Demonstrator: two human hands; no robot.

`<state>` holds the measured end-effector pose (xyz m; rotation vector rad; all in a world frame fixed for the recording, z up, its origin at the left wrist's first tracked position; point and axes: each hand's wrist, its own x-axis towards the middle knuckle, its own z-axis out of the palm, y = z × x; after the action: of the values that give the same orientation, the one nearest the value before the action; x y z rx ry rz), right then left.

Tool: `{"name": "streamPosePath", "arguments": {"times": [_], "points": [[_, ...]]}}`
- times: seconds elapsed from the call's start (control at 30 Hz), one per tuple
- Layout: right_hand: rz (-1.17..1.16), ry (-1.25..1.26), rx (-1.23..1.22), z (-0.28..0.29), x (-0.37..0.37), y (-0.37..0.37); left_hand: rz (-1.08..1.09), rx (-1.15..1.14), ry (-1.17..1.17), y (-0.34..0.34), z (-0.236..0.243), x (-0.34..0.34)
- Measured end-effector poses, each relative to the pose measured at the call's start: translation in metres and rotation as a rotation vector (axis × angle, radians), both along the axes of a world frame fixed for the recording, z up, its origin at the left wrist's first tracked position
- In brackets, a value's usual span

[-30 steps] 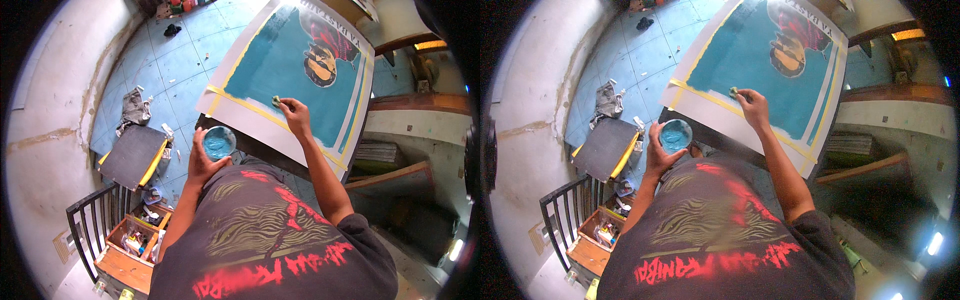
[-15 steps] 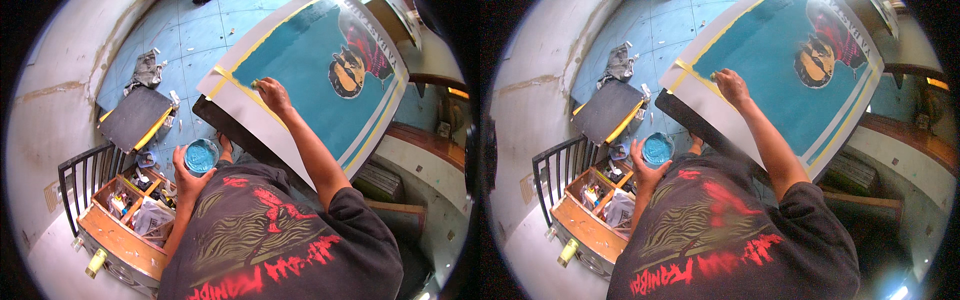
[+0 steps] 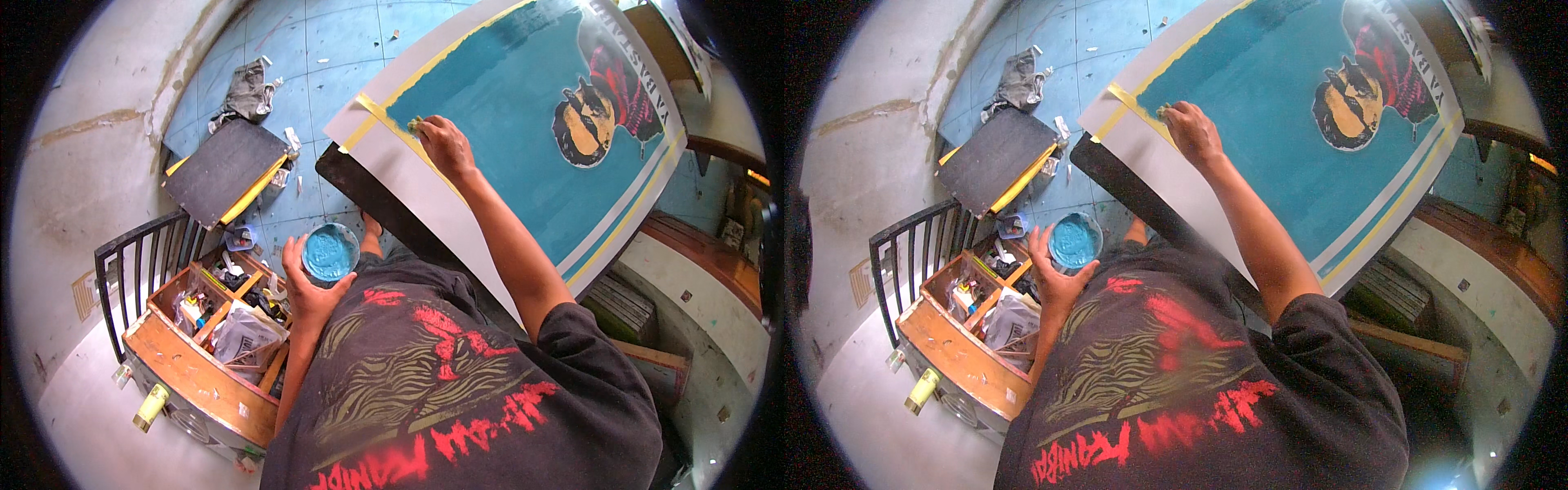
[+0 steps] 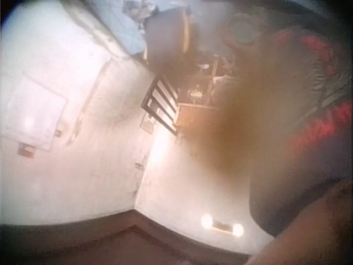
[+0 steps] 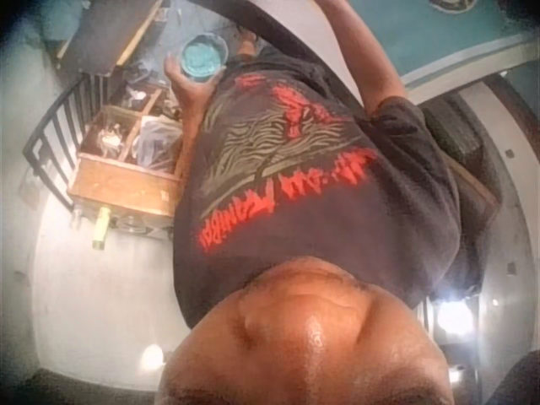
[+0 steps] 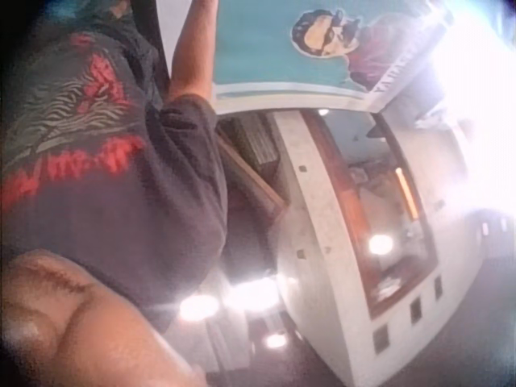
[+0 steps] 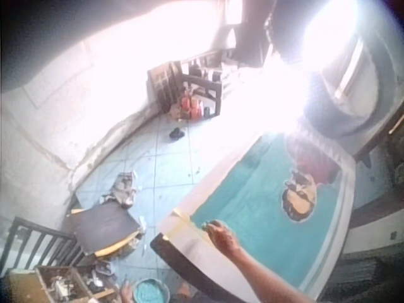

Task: The person applies teal paint to the background of a large poster using a small sponge, repeatedly dipping the sponge into a container held in the other hand. The person works along the taped edges and fills in the remaining white areas around a printed portrait.

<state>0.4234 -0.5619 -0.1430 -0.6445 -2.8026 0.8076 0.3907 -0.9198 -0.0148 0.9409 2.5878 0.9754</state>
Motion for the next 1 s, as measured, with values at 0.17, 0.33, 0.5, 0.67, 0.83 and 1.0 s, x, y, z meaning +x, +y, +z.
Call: {"name": "streamPosePath", "arguments": {"times": [0.17, 0.33, 0.5, 0.67, 0.83, 1.0], "points": [[0.000, 0.126, 0.020, -0.004, -0.008, 0.000, 0.010, 0.020, -0.064, 0.002, -0.003, -0.003], [0.027, 0.030, 0.002, -0.004, -0.002, 0.004, 0.030, 0.084, -0.149, 0.002, -0.005, -0.003], [0.045, -0.004, -0.038, -0.003, 0.000, 0.007, -0.008, 0.039, -0.074, 0.002, -0.005, -0.007], [0.040, -0.021, -0.038, -0.001, 0.011, 0.010, 0.008, 0.083, -0.106, 0.004, -0.003, -0.007], [0.000, 0.010, -0.058, 0.003, 0.033, 0.002, 0.023, 0.101, -0.096, 0.001, -0.001, -0.006], [-0.044, 0.033, -0.043, -0.002, 0.051, -0.002, 0.045, 0.073, -0.104, -0.001, -0.001, -0.005]]}}
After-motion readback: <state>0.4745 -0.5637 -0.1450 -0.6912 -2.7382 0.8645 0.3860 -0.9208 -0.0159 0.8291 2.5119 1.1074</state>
